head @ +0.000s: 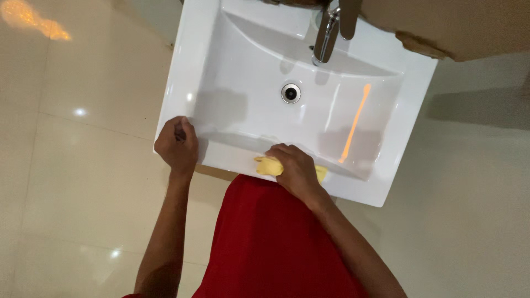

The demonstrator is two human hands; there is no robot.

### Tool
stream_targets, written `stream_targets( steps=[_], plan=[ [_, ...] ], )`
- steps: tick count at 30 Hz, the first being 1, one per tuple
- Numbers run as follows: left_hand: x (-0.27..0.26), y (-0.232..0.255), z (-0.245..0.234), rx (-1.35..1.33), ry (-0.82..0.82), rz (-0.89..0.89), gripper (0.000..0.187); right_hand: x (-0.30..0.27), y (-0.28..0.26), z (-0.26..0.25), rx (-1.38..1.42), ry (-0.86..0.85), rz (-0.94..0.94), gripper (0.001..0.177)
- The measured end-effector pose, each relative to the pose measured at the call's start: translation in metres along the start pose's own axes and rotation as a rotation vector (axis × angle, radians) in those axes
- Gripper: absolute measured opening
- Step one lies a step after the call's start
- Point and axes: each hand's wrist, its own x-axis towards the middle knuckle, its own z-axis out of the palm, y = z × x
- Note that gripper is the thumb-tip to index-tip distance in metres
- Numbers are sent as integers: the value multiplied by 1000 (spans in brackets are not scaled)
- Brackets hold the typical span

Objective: The person wipes the surfaces and edges of a white porcelain sink using a yellow cloth.

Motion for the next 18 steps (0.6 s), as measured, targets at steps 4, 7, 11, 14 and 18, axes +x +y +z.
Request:
stream_targets(
  steps=[4, 7, 11, 14, 18],
  plan=[
    [3, 3, 0, 9, 22, 19, 3, -12, 0, -5, 2, -143, -56, 52],
    [1, 7, -3, -54, 21, -16, 3, -29, 10, -29, 32, -251, -3, 50],
    [6, 10, -6, 6, -1, 0, 3, -27, 3, -28, -78, -224, 158, 40],
    [5, 8, -4, -8, -7, -9, 2, -9, -5, -9, -118, -120, 95, 48],
    [2, 0, -2, -14, -1, -31, 4, 22, -19, 17, 17, -42, 18, 42]
  ],
)
